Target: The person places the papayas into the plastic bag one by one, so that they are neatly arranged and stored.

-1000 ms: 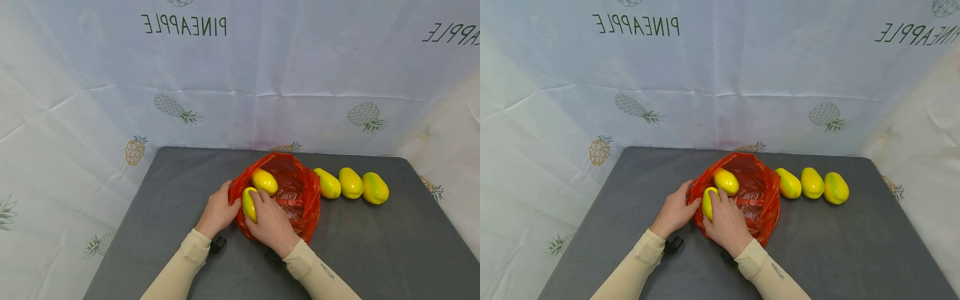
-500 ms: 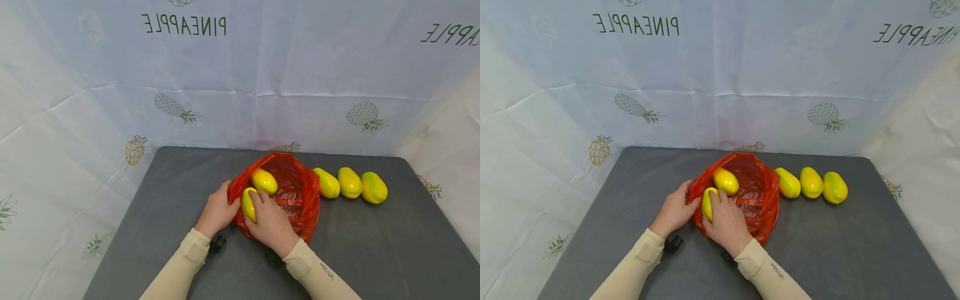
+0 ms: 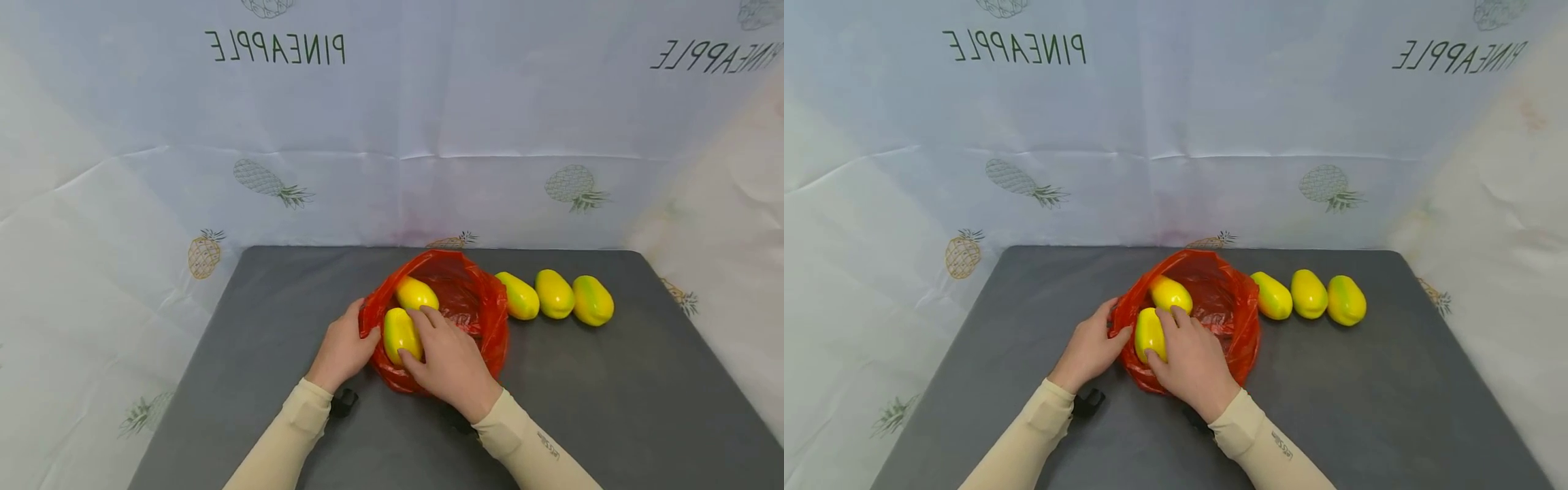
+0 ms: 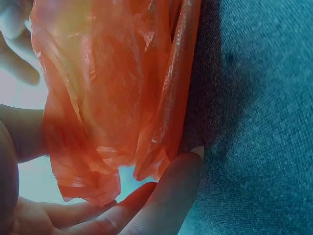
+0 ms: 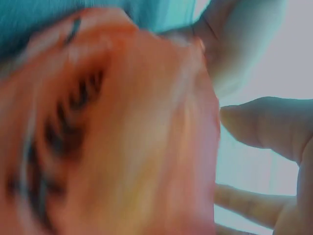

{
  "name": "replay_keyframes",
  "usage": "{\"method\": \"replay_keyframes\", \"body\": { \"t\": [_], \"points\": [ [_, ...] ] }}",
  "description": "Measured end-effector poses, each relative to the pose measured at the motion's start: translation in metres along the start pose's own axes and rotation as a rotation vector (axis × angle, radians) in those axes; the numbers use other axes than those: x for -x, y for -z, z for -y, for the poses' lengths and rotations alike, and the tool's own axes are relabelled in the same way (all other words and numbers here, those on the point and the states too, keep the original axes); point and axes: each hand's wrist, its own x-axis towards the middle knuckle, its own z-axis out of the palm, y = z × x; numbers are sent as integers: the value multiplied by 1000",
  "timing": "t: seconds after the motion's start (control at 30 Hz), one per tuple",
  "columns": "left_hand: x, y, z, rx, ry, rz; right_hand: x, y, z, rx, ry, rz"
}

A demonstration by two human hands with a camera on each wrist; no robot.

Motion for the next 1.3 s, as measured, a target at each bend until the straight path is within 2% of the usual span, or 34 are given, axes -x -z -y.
{"method": "replay_keyframes", "body": {
  "t": [0.23, 0.6, 0.73, 0.9, 1.07, 1.3],
  "points": [
    [-1, 3, 8, 0, 76, 24, 3, 29, -35, -72, -15, -59],
    [1, 2, 14, -7, 89, 14, 4, 79, -123, -93, -217, -78],
    [0, 3, 12, -19, 79, 15, 12, 92, -156, -99, -297, -125],
    [-4, 3, 8, -37, 67, 21, 22, 101, -196, -103, -382, -188],
    [-5, 2, 3, -34, 74, 38, 30, 103, -232, -117, -478, -198],
    [-4, 0, 0, -38, 71, 41, 40, 103, -262, -119, -567, -180]
  ]
}}
